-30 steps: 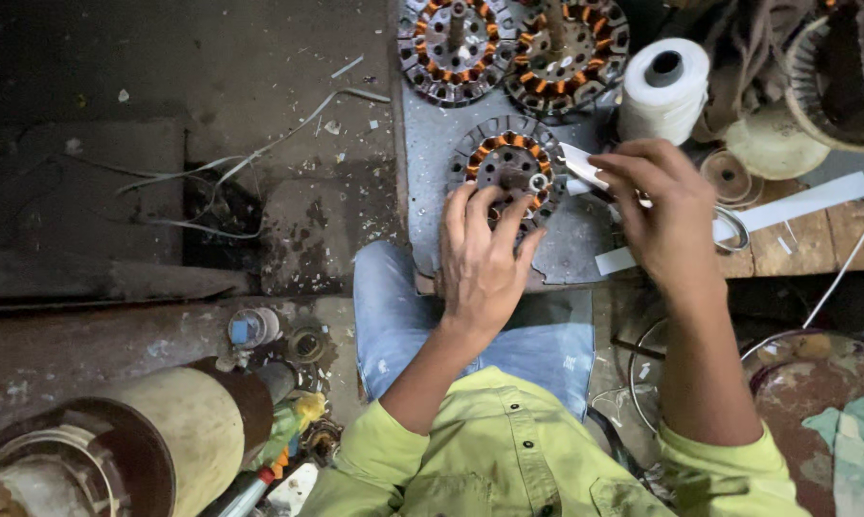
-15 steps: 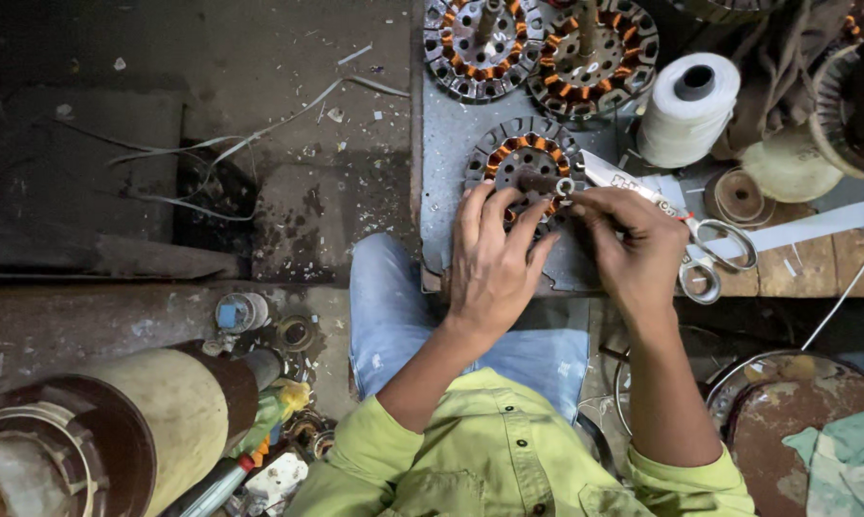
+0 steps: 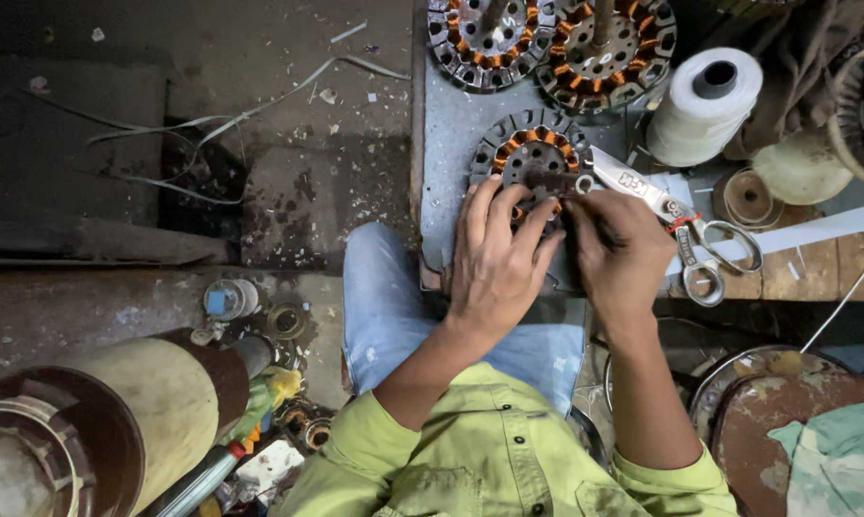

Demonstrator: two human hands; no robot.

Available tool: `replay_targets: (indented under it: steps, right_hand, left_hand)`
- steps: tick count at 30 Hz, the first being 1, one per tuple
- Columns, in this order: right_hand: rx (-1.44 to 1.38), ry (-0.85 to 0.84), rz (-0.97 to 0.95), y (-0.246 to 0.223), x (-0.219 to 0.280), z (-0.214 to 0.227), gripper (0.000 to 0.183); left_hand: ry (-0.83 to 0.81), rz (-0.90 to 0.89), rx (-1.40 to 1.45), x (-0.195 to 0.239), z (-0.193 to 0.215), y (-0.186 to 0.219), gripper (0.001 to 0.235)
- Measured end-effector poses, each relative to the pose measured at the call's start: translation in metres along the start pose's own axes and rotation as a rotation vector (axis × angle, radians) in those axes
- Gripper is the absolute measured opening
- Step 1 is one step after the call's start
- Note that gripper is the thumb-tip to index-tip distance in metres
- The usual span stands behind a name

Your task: The person sits on the floor and wraps white insulating tape around copper windings on a motor stator. They use a screwdriver to press the tape into place and handle multiple stator units on the workbench.

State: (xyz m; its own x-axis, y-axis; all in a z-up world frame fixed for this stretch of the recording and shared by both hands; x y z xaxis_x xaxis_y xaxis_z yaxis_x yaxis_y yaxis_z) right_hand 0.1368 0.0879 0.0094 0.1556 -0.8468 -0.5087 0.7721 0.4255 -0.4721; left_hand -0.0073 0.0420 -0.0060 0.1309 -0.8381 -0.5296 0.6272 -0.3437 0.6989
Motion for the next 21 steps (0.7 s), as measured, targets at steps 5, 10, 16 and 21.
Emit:
replay_targets:
  steps: [5, 10, 16, 21]
  right_hand:
    - [0.136, -0.046, 0.147, -0.016, 0.006, 0.002, 0.024]
    - [0.038, -0.163, 0.025, -0.018, -0.002, 0.013, 0.024]
    - [0.186, -0.153, 0.241, -0.018, -0.017, 0.005, 0.032]
    - [0.169, -0.235, 0.297, -0.045, -0.002, 0.022, 0.015]
  left_hand:
    - [-0.018, -0.008, -0.004, 0.001, 0.002, 0.001, 0.04]
    - [-0.018, -0.012, 0.023, 0.0, 0.004, 0.004, 0.042]
    - [0.051, 0.02, 0.13, 0.006, 0.002, -0.002, 0.055]
    - [0.262, -0.023, 0.323, 0.008, 0.024, 0.002, 0.072]
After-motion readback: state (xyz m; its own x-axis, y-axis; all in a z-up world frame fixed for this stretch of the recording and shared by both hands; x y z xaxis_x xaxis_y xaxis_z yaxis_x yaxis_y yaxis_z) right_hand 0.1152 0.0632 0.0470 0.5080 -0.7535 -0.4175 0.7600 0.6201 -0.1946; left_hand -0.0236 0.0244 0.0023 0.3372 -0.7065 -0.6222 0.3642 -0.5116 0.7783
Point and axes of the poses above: each hand's wrist, its own x-axis away from the middle knuckle, its own z-axis out of the back of the hand, y = z × x, the point moved 5 cm from there along -x, towards the middle knuckle, and after that the axes turned 9 degrees about x, right-handed, at the moved point
